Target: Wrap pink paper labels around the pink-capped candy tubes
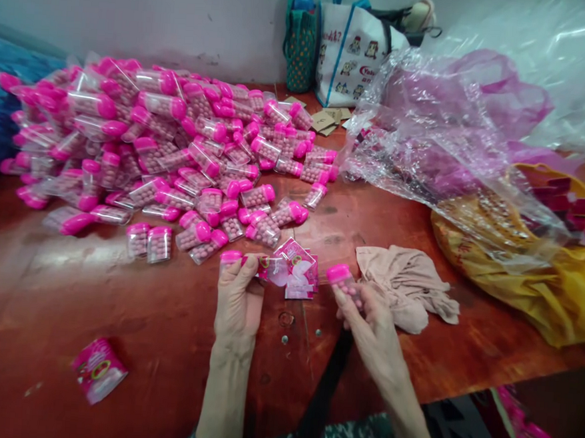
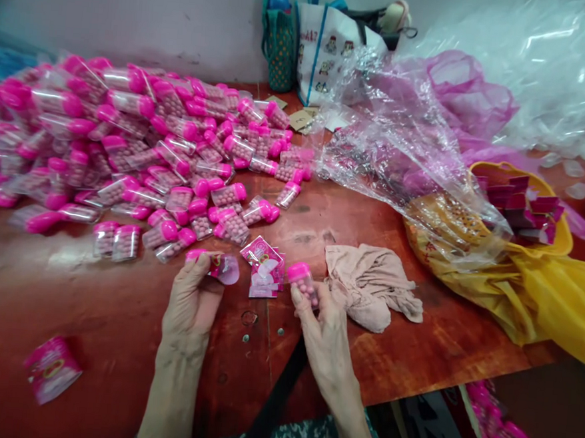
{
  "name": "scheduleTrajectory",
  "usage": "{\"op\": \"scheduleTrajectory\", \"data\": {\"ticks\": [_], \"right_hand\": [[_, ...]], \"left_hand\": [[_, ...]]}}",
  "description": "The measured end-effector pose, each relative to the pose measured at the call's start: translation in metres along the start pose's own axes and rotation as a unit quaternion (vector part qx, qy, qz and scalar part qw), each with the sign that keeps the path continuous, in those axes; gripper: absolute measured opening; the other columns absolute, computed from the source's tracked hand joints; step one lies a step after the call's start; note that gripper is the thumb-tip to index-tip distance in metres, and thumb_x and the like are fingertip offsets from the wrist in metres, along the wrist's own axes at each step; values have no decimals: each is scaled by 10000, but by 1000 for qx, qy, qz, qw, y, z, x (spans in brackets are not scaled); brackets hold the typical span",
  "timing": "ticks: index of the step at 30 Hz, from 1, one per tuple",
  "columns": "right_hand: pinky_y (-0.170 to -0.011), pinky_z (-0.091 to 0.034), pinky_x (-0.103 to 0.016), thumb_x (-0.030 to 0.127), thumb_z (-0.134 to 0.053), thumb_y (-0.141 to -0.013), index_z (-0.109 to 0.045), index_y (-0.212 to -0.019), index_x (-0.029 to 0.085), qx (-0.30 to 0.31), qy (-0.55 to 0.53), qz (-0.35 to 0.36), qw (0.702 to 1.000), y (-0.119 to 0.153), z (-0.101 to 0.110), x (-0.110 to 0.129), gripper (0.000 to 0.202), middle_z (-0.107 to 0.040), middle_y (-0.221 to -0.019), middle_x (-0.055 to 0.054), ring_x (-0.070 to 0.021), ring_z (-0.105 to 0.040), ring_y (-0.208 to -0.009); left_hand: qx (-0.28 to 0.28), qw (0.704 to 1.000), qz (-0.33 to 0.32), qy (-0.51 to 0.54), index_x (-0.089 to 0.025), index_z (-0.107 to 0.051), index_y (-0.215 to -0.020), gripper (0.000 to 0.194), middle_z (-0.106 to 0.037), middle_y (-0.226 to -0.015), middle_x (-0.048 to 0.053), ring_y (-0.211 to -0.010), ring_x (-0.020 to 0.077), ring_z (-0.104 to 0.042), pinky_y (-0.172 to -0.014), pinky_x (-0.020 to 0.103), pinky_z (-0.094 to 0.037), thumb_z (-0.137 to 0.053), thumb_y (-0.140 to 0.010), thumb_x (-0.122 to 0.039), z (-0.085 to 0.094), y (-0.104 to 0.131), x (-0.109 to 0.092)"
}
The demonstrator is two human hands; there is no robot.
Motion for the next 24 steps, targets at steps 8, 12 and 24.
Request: {"op": "scheduleTrajectory", "data": {"ticks": [8,12,24], "right_hand": [[-493,-296,-196,397,-447,-865,-512,-774,175,127,-155,-57,978,15,-14,52,249,-415,-622,44,-78,-359,-547],[-486,-270,-203,399,-451,-864,-505,-766,172,139,-158,-65,975,14,-19,47,254,-381,-609,51,-77,-330,-540],[-483,-243,-209,377,-508,-833,-607,-852,166,206,-199,-73,955,2,-9,37,235,-446,-651,26,-84,-335,-557]], "left_hand": [[80,992,-8,-93,-147,-702,-682,105,-683,-674,2,-626,90,-590,-624,188,-472,-723,-618,-228,-7,7,7],[107,989,-13,-97,-154,-703,-693,79,-675,-694,3,-661,90,-579,-654,185,-456,-703,-644,-215,-7,7,8],[148,976,3,-162,-133,-705,-712,93,-642,-743,43,-674,127,-544,-638,220,-428,-668,-673,-209,-11,10,5]]}}
Point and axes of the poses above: each hand's wrist, its own y-axis away from the middle knuckle, its own z-axis out of the back of the hand, x = y × z, the point moved 3 cm from there along -y, towards the middle knuckle
